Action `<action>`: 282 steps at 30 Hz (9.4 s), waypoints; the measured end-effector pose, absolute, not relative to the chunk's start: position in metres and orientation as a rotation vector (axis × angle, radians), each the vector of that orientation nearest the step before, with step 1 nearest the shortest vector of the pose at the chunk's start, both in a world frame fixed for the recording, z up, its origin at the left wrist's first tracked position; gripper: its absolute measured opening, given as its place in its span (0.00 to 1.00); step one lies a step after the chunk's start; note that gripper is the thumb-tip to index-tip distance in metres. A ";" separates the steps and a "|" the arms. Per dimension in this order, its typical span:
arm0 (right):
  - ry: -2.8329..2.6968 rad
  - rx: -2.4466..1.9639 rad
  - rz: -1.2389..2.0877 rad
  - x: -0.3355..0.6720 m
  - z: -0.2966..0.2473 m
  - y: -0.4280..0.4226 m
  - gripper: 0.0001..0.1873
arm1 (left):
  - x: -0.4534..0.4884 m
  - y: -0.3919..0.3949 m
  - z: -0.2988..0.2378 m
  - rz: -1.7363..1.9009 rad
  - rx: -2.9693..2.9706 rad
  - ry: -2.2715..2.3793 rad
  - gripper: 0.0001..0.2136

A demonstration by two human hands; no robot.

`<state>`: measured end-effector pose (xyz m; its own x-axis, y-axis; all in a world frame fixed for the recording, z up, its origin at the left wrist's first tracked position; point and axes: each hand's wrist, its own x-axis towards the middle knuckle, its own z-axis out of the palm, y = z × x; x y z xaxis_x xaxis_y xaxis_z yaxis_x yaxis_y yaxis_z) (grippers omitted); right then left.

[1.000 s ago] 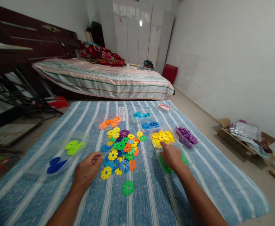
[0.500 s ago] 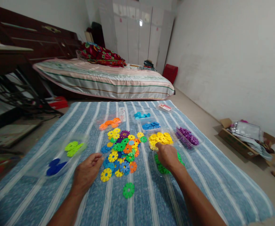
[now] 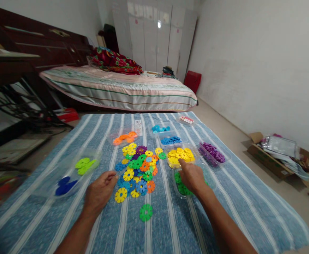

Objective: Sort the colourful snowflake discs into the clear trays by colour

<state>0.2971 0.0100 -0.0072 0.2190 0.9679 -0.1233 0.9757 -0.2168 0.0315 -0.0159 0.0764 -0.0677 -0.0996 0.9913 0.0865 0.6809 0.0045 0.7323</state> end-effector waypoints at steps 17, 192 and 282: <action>3.153 2.056 -0.128 0.214 -0.045 -0.046 0.10 | -0.013 0.064 -0.060 0.901 1.737 1.736 0.12; 3.037 2.460 -0.798 0.217 -0.084 0.012 0.10 | 0.056 0.074 0.028 0.675 1.839 1.392 0.04; 3.037 2.476 -0.880 0.219 -0.085 0.008 0.10 | 0.005 0.019 -0.018 0.154 1.961 1.525 0.03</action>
